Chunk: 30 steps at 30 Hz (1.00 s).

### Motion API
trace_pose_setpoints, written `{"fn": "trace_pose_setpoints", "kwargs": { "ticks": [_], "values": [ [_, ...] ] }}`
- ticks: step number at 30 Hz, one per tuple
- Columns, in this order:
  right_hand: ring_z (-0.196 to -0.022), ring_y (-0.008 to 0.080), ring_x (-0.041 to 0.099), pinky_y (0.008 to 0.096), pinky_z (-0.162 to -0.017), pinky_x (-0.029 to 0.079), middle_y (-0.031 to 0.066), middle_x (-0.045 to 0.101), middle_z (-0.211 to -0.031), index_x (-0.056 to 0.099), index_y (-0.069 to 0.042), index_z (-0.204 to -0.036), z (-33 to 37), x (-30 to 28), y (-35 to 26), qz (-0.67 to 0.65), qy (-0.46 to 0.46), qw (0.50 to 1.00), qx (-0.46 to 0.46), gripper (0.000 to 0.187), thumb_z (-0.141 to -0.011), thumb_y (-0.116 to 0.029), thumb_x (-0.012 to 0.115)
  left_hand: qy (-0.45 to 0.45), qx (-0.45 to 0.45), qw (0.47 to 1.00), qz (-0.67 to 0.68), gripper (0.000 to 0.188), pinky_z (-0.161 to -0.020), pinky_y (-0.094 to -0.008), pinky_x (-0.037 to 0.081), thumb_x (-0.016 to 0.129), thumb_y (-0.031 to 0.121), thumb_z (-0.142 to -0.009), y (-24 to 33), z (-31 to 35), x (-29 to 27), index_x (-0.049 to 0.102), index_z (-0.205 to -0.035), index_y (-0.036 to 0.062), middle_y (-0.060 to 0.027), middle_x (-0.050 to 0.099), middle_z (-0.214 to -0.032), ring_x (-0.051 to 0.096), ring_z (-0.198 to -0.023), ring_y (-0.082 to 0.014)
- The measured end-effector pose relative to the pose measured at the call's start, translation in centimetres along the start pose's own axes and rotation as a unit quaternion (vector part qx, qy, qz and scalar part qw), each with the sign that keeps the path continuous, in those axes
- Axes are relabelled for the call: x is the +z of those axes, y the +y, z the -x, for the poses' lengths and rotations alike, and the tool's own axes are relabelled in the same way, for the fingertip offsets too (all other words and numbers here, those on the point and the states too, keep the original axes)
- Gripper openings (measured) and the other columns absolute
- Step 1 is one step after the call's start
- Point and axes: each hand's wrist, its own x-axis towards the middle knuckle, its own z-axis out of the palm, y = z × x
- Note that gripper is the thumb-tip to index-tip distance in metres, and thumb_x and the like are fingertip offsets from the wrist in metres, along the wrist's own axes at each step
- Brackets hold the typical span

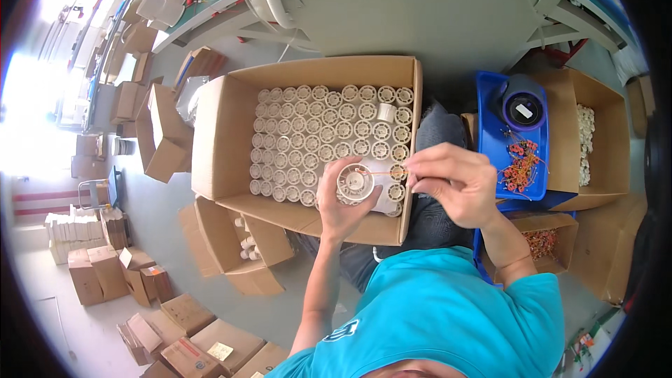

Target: The person assembles electrical components by taking plastic cylinders from a box, inserting wired parts from a tray into each cylinder by hand, and placing the assembled units onto a conveyor belt.

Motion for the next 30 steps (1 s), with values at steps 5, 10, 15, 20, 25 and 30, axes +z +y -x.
{"fn": "trace_pose_setpoints", "kwargs": {
  "ticks": [5,10,15,20,25,30],
  "values": [
    [-0.087,0.0253,0.069,0.0321,-0.075,0.055,0.0127,0.070,-0.097,0.072,0.001,-0.096,0.6,1.1,0.5,-0.009,-0.017,1.000,0.002,0.024,-0.073,0.006,0.075,-0.013,0.058,0.998,-0.037,0.065,-0.088,-0.0315,0.051,0.080,-0.004,-0.066,-0.5,0.1,0.0,0.053,-0.125,0.0000,-0.0118,0.060,-0.117,0.060,-0.103,-0.0192],
    [-0.085,0.0241,0.069,0.0317,-0.074,0.056,0.0139,0.070,-0.098,0.071,0.002,-0.097,0.8,1.5,0.5,-0.010,-0.030,0.999,0.007,0.024,-0.074,0.008,0.073,-0.003,0.062,0.997,-0.045,0.063,-0.083,-0.0375,0.051,0.082,0.001,-0.061,-0.3,-0.1,0.2,0.057,-0.118,0.0039,-0.0130,0.064,-0.111,0.062,-0.098,-0.0283],
    [-0.086,0.0244,0.069,0.0319,-0.075,0.056,0.0141,0.070,-0.098,0.071,0.002,-0.096,0.8,1.4,0.4,0.031,-0.041,0.999,0.002,0.024,-0.074,0.009,0.073,-0.013,0.064,0.996,-0.052,0.064,-0.083,-0.0384,0.051,0.083,0.002,-0.060,-0.3,0.0,0.3,0.057,-0.118,0.0037,-0.0136,0.064,-0.111,0.062,-0.100,-0.0299],
    [-0.085,0.0256,0.068,0.0328,-0.073,0.055,0.0116,0.069,-0.096,0.071,0.001,-0.097,0.5,1.6,-0.2,0.053,-0.060,0.997,0.024,0.022,-0.075,0.007,0.073,-0.043,0.094,0.992,-0.073,0.067,-0.081,-0.0396,0.051,0.083,0.002,-0.058,0.1,-0.4,0.4,0.055,-0.119,0.0035,-0.0141,0.064,-0.105,0.062,-0.098,-0.0314],
    [-0.083,0.0269,0.065,0.0344,-0.071,0.054,0.0098,0.067,-0.096,0.071,0.000,-0.095,0.4,3.0,0.6,0.169,-0.051,0.983,-0.057,0.024,-0.071,0.005,0.073,-0.052,0.091,0.989,-0.104,0.068,-0.077,-0.0408,0.050,0.081,0.003,-0.058,0.5,-0.4,1.5,0.055,-0.120,0.0043,-0.0134,0.063,-0.101,0.061,-0.092,-0.0325],
    [-0.088,0.0269,0.058,0.0360,-0.077,0.051,0.0084,0.063,-0.098,0.070,-0.002,-0.088,0.1,3.8,1.5,0.287,-0.051,0.945,-0.146,0.024,-0.064,0.000,0.073,-0.034,0.121,0.984,-0.128,0.057,-0.075,-0.0414,0.049,0.078,0.002,-0.059,0.6,-0.8,2.2,0.056,-0.112,0.0048,-0.0125,0.062,-0.098,0.061,-0.088,-0.0328]
  ]
}}
